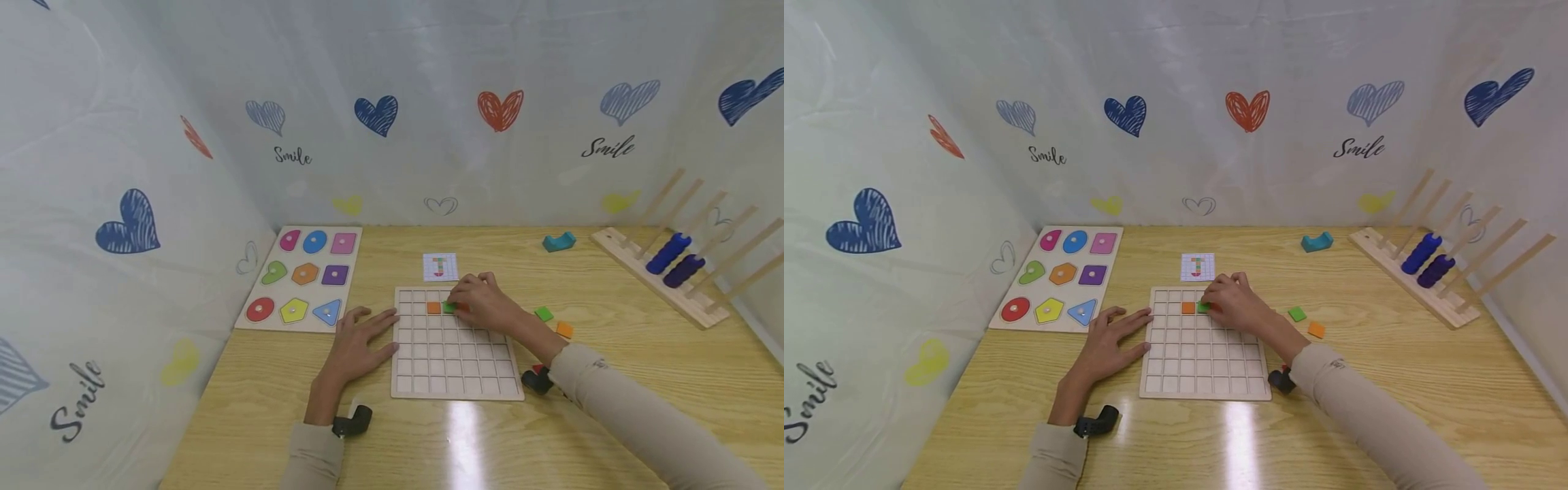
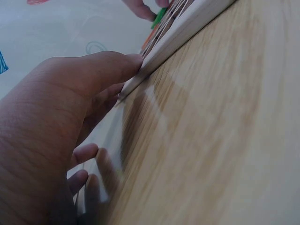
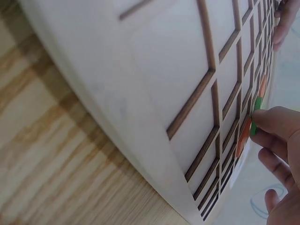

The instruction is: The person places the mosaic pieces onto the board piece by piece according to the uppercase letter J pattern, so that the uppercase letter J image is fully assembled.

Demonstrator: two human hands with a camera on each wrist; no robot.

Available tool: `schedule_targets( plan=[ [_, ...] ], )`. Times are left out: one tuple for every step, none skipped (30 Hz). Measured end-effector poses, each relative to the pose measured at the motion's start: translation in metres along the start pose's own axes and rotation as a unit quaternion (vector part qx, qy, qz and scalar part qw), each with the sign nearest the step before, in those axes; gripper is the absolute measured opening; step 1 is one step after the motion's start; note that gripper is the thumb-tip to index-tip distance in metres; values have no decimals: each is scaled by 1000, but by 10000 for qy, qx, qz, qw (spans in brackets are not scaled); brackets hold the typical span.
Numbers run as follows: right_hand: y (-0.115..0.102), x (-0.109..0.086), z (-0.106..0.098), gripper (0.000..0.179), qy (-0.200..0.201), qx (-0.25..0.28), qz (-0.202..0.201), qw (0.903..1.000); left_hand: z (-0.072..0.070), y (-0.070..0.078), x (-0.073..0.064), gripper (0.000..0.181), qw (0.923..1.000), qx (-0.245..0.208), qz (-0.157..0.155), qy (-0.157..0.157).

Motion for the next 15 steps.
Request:
schedule_targets(
  plan=[
    [0,0,0,15,-10,-24,5,10000,0,0,0,56,10000,16,-2,-6],
    [0,1,0,15,-10,-35,3,10000,0,-1,0,56,10000,33,-2,-10],
    [-1,1,0,14,-5,-46,1,10000,1,-1,0,56,10000,50,3,-5],
    [-1,1,0,14,5,-34,-5,10000,1,-1,0,56,10000,51,18,8],
    [-1,1,0,14,24,-42,-17,10000,1,-1,1,56,10000,55,25,17],
    [-2,0,-1,14,43,-52,-30,10000,1,-1,1,56,10000,59,30,27],
    [-2,0,-1,14,60,-38,-42,10000,1,-1,1,56,10000,55,36,41],
    [-2,0,-1,15,80,-45,-62,9999,1,-2,1,56,10000,56,40,49],
    [-2,0,-2,15,94,-61,-79,9999,1,-2,1,56,10000,57,47,61],
    [-3,0,-2,15,112,-71,-101,9999,1,-2,1,56,10000,50,49,67],
    [-3,0,-2,15,114,-92,-112,9998,1,-2,1,56,10000,56,37,63],
    [-3,-1,-1,15,105,-96,-116,9998,1,-2,1,56,10000,65,26,57],
    [-3,-1,-1,15,87,-97,-111,9999,2,-3,1,56,10000,70,16,49],
    [-2,-1,0,15,49,-88,-97,9999,2,-3,1,56,10000,75,14,41],
    [-2,-1,0,15,13,-77,-79,9999,2,-3,1,56,10000,68,12,37]
  ],
)
Point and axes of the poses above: each hand's wrist, its own x-axis towards the middle knuckle, its own z-axis out of the palm, y = z × x, the point moved 8 cm from there along x, towards the middle knuckle, and after that the axes turned 8 degrees about -x, right-handed, at the moved point
